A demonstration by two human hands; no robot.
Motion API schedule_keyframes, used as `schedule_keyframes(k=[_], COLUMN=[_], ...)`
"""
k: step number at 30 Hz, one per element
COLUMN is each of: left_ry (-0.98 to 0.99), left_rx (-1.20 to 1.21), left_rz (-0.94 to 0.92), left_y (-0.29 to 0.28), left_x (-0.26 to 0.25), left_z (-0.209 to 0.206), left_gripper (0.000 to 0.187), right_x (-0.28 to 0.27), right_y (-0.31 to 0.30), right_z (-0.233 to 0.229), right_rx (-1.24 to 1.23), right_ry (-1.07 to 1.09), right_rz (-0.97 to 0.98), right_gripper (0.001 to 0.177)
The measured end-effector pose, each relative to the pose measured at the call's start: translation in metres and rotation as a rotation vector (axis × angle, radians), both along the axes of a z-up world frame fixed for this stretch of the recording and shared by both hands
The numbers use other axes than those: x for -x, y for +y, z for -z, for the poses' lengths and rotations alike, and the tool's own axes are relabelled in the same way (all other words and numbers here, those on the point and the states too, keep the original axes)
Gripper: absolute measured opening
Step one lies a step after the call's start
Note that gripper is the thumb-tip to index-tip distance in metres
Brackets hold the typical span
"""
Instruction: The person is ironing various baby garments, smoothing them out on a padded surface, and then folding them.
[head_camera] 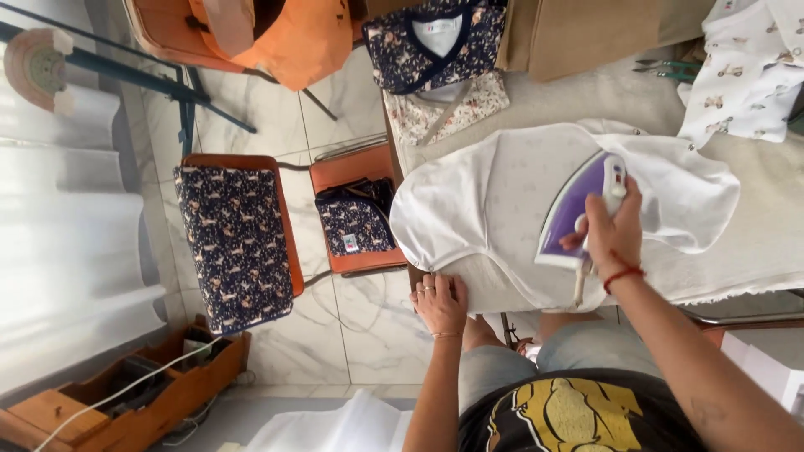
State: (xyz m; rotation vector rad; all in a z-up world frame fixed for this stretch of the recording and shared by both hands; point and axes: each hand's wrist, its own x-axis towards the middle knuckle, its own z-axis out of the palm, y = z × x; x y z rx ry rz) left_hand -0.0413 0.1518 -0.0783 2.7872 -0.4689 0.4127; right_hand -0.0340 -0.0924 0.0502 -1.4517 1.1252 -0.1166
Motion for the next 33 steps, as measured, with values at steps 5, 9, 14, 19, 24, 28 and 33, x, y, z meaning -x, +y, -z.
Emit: schedule_keyframes(k=[5,9,14,19,24,28,33], left_ry=[-0.034,-0.015,-0.018,0.004,0.013,0.016,0.003], left_rx=[-0.023,0.007,-0.006,0.014,0.009,0.016,-0.001], left_rz=[-0.007,0.01,0.004,0.026,0.037,0.026,0.027], left_y=[-0.001,-0.001,0.0,0.002,0.002,0.004,0.001], left_x=[-0.001,-0.007,-0.006,-0.002,-0.003,0.0,-0.002], left_z=[-0.005,-0.007,-0.005,-0.005,-0.003,0.004,0.005], left_gripper=[0.023,0.022,0.023,0.021,0.021,0.021,0.022], right_x=[-0.008,0.0,-0.039,-0.075,-0.03,-0.015,-0.075], right_y=[0.011,0.047,0.059,0.05,0.053,0.054,0.04], right_z=[-0.017,-0.028,-0.031,-0.033,-0.044,-0.017,-0.02], right_rx=[0.003,-0.05,-0.063,-0.013,-0.026,-0.009,0.056], right_ry=[0.044,0.145,0.094,0.13,0.32,0.395,0.293], right_rz=[-0.026,-0.073,-0.254,-0.364,-0.567,-0.623,-0.54], right_gripper=[0.058,0.059,0.063,0.062,0.064,0.064,0.062])
